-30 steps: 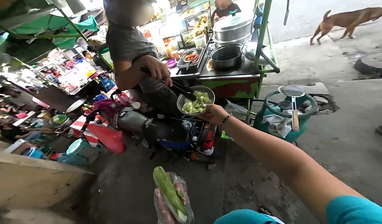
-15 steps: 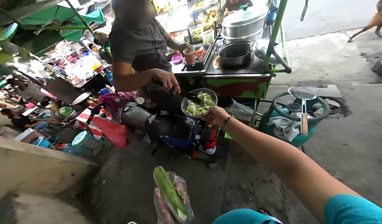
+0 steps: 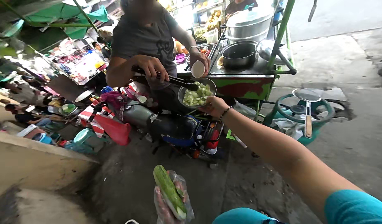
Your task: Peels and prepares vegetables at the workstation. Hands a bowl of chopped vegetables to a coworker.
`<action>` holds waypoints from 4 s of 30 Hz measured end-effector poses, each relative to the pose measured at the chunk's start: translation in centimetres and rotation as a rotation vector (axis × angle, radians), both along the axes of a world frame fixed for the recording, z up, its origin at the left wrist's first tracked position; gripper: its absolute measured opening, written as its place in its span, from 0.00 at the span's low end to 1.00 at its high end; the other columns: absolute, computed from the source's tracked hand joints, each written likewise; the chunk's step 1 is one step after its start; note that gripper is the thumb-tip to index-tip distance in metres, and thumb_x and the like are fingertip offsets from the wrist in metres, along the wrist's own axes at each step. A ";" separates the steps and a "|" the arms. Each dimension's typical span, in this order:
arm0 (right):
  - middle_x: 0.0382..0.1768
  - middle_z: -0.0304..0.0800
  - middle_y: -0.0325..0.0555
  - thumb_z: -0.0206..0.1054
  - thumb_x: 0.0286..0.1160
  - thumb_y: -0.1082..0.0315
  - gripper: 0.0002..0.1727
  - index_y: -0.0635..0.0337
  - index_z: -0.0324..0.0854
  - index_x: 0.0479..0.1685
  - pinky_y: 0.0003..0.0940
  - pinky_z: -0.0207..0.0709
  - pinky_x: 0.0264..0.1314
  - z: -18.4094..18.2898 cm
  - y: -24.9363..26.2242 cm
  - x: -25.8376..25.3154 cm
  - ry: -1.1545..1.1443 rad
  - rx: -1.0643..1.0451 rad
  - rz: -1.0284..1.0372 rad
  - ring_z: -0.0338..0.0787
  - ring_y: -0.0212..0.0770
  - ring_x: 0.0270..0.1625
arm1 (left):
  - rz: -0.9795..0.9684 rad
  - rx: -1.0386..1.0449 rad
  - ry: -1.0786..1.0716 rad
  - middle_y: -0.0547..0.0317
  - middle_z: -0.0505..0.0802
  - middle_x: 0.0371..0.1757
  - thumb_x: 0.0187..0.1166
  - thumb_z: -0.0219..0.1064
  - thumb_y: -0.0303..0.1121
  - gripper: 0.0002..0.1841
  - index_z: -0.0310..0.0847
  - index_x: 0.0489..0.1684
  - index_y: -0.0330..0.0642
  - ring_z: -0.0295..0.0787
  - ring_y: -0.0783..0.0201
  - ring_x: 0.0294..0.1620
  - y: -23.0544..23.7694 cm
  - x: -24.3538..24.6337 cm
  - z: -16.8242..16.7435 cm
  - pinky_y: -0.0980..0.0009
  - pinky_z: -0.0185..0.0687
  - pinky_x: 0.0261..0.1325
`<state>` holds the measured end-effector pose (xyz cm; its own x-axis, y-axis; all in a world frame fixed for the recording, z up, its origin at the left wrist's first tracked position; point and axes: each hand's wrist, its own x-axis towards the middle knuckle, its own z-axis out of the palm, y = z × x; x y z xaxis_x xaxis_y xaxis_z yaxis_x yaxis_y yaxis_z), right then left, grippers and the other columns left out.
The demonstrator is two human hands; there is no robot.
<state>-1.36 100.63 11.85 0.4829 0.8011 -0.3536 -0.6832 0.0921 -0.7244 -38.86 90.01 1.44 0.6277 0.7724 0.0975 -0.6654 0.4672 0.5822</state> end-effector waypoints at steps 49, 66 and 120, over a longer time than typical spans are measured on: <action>0.54 0.90 0.62 0.54 0.72 0.83 0.35 0.53 0.59 0.83 0.55 0.91 0.42 -23.0 -67.3 -12.4 0.441 -0.302 -0.971 0.95 0.59 0.46 | -1.134 -0.032 0.120 0.51 0.90 0.40 0.66 0.76 0.61 0.37 0.76 0.67 0.43 0.90 0.57 0.34 -18.0 22.3 0.3 0.61 0.89 0.35; 0.58 0.87 0.66 0.50 0.79 0.81 0.36 0.50 0.54 0.89 0.53 0.91 0.45 -27.8 -101.0 -11.4 0.490 -0.362 -1.322 0.95 0.59 0.48 | -1.600 -0.061 0.187 0.50 0.89 0.39 0.68 0.75 0.61 0.37 0.74 0.70 0.44 0.89 0.57 0.32 -57.4 32.7 -1.0 0.64 0.88 0.32; 0.49 0.91 0.63 0.57 0.91 0.50 0.24 0.54 0.81 0.73 0.71 0.78 0.57 -26.4 -131.6 6.2 -0.665 -1.213 -0.192 0.91 0.64 0.52 | -1.016 -0.076 0.651 0.51 0.92 0.40 0.82 0.44 0.72 0.37 0.74 0.68 0.50 0.90 0.59 0.31 -91.2 40.1 -5.2 0.65 0.89 0.32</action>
